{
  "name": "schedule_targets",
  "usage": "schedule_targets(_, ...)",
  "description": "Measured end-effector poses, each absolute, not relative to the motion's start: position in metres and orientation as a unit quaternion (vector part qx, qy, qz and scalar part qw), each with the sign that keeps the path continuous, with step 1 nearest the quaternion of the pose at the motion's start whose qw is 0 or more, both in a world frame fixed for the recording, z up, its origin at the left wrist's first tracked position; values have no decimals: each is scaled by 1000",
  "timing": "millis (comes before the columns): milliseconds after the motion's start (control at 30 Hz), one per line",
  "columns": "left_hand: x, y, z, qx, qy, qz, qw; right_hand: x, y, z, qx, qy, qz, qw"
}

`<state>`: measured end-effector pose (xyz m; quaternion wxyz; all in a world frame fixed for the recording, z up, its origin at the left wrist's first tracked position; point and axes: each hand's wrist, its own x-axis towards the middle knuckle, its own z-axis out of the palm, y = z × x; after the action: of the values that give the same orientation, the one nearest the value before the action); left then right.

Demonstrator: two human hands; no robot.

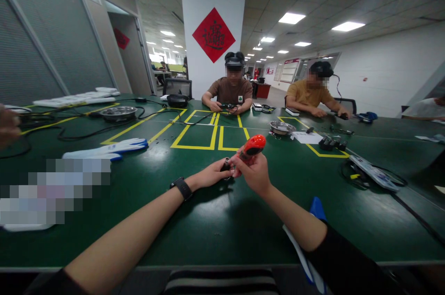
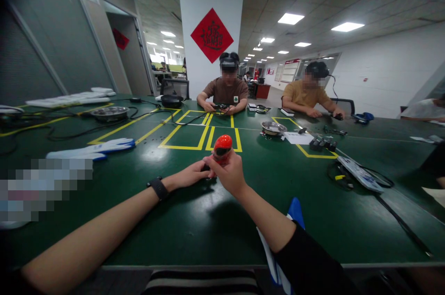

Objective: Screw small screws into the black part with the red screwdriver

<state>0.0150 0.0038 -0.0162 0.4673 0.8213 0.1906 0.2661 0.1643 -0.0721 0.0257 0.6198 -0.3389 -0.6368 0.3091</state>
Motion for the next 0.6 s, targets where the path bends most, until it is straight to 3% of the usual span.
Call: schedule_targets(600,12,6,-20,824,178,273,464,169,-67,26,-297,-676,314,596)
